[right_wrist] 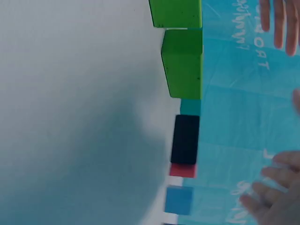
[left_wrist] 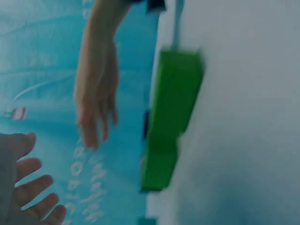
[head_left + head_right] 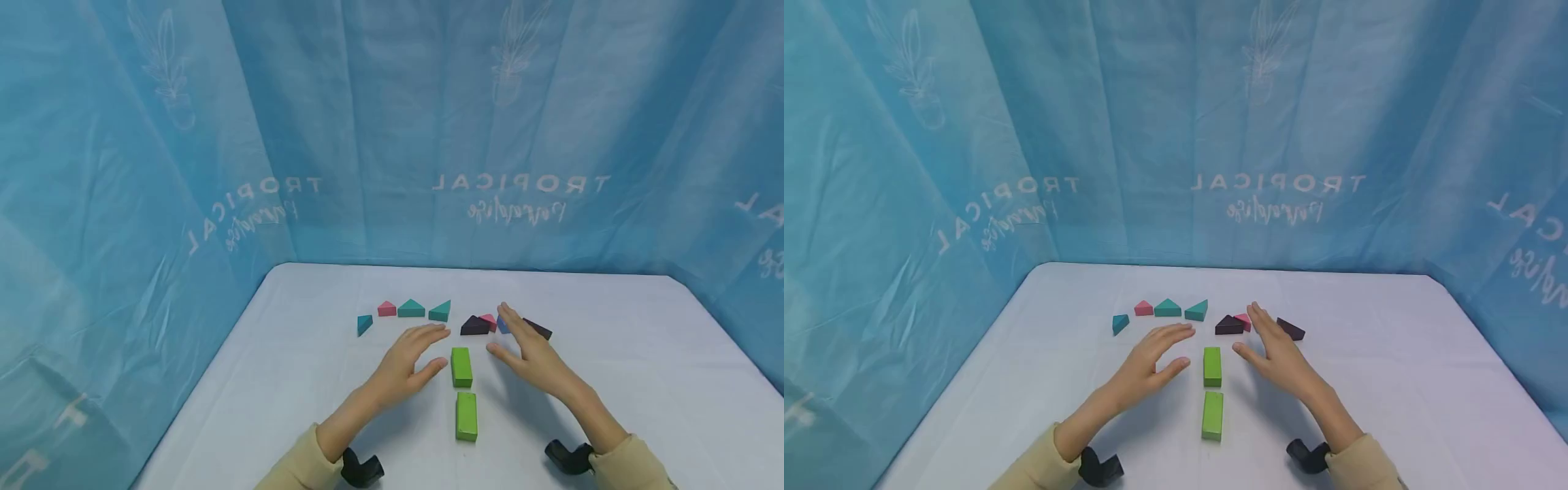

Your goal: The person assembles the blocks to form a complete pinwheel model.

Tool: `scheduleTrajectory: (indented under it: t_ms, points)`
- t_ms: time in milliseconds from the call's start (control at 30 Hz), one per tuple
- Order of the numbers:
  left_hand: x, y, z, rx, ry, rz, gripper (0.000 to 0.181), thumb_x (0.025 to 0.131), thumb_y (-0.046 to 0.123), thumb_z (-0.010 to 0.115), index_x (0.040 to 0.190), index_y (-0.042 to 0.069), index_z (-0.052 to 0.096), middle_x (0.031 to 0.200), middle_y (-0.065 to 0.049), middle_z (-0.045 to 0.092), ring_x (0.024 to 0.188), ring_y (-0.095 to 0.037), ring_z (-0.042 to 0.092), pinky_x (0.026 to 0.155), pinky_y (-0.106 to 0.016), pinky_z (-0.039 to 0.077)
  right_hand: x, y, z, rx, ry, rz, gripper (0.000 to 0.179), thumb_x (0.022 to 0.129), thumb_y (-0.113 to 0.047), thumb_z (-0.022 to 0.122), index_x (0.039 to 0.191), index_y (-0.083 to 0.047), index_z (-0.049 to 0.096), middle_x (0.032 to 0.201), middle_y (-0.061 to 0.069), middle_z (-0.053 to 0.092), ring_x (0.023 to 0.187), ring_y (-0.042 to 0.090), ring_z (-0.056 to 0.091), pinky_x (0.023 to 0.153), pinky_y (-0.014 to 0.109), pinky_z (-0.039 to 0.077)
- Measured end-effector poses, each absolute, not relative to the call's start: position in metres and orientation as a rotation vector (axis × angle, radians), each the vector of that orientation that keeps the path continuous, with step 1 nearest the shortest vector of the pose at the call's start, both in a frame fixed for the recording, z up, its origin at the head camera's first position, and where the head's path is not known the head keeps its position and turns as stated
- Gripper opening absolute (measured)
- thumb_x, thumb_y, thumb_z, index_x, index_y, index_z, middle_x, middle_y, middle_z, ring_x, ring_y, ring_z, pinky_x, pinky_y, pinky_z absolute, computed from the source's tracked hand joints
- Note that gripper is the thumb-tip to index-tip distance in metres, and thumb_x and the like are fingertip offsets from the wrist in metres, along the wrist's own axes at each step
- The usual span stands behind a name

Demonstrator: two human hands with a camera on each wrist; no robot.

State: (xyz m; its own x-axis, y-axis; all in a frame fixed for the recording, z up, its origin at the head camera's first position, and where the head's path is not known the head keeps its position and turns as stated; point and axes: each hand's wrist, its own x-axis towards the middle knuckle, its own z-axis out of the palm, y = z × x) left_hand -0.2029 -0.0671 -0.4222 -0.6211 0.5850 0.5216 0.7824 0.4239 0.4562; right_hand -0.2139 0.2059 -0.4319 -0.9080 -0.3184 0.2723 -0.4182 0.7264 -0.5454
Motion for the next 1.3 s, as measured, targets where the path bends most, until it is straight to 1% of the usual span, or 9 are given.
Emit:
scheduleTrajectory:
  t_ms: [167,300,433,567,733,833,1000,1100,1300]
  points:
    - [-0.185,-0.057,-0.444,-1.264,-2.29,-1.309,0.04,0.092,0.018,0.063,0.13,0.008,0.055,0.13,-0.007,0.055,0.123,-0.015,0.047,0.101,-0.035,0.041,-0.222,0.205,-0.434,0.725,-2.617,1.286,0.066,0.092,-0.029,0.063,0.147,-0.01,0.033,0.149,0.012,0.033,0.13,0.04,0.036,0.1,0.06,0.033]
    - [-0.178,-0.051,-0.46,-1.323,-2.251,-1.339,0.037,0.09,0.015,0.066,0.123,0.003,0.059,0.123,-0.007,0.061,0.117,-0.014,0.052,0.098,-0.031,0.043,-0.231,0.204,-0.443,0.775,-2.516,1.613,0.056,0.095,-0.021,0.059,0.145,-0.009,0.037,0.148,0.011,0.035,0.131,0.039,0.035,0.101,0.053,0.035]
    - [-0.174,-0.049,-0.475,-1.323,-2.278,-1.362,0.036,0.088,0.015,0.068,0.12,0.002,0.062,0.12,-0.003,0.063,0.115,-0.012,0.053,0.096,-0.028,0.044,-0.238,0.204,-0.456,0.752,-2.49,1.813,0.052,0.097,-0.021,0.056,0.144,-0.008,0.039,0.148,0.009,0.034,0.137,0.031,0.027,0.103,0.045,0.033]
    - [-0.17,-0.046,-0.486,-1.289,-2.346,-1.359,0.037,0.087,0.019,0.069,0.121,0.005,0.062,0.12,-0.001,0.063,0.116,-0.01,0.052,0.097,-0.026,0.043,-0.243,0.2,-0.469,0.692,-2.49,1.89,0.05,0.096,-0.024,0.057,0.142,-0.01,0.043,0.146,0.006,0.039,0.135,0.027,0.032,0.105,0.049,0.031]
    - [-0.17,-0.044,-0.49,-1.274,-2.355,-1.284,0.038,0.086,0.021,0.07,0.121,0.007,0.062,0.12,0.001,0.062,0.115,-0.011,0.052,0.097,-0.027,0.043,-0.248,0.194,-0.48,0.649,-2.525,1.846,0.048,0.093,-0.026,0.061,0.138,-0.012,0.05,0.14,0.003,0.047,0.13,0.026,0.04,0.104,0.054,0.031]
    - [-0.169,-0.043,-0.491,-1.262,-2.381,-1.3,0.039,0.086,0.02,0.07,0.122,0.007,0.062,0.12,0.0,0.062,0.115,-0.01,0.052,0.098,-0.027,0.042,-0.247,0.19,-0.484,0.673,-2.572,1.74,0.049,0.092,-0.025,0.063,0.137,-0.009,0.05,0.138,0.006,0.049,0.128,0.027,0.042,0.103,0.052,0.033]
    - [-0.167,-0.044,-0.491,-1.248,-2.4,-1.309,0.04,0.085,0.02,0.071,0.122,0.006,0.061,0.121,-0.001,0.062,0.116,-0.012,0.052,0.098,-0.028,0.042,-0.243,0.181,-0.483,0.689,-2.627,1.659,0.049,0.09,-0.014,0.065,0.134,0.001,0.05,0.136,0.016,0.05,0.125,0.035,0.044,0.101,0.053,0.035]
    - [-0.165,-0.044,-0.491,-1.233,-2.414,-1.316,0.04,0.085,0.02,0.071,0.122,0.006,0.062,0.122,-0.001,0.062,0.116,-0.012,0.052,0.098,-0.029,0.042,-0.242,0.179,-0.485,0.685,-2.661,1.625,0.049,0.089,-0.018,0.067,0.133,-0.001,0.053,0.133,0.014,0.053,0.123,0.033,0.047,0.1,0.053,0.037]
    - [-0.163,-0.046,-0.494,-1.217,-2.426,-1.305,0.04,0.086,0.021,0.07,0.122,0.007,0.062,0.122,0.0,0.061,0.116,-0.011,0.052,0.098,-0.028,0.042,-0.24,0.178,-0.491,0.688,-2.691,1.605,0.044,0.089,-0.028,0.066,0.127,-0.006,0.06,0.125,0.006,0.06,0.116,0.025,0.054,0.095,0.045,0.045]
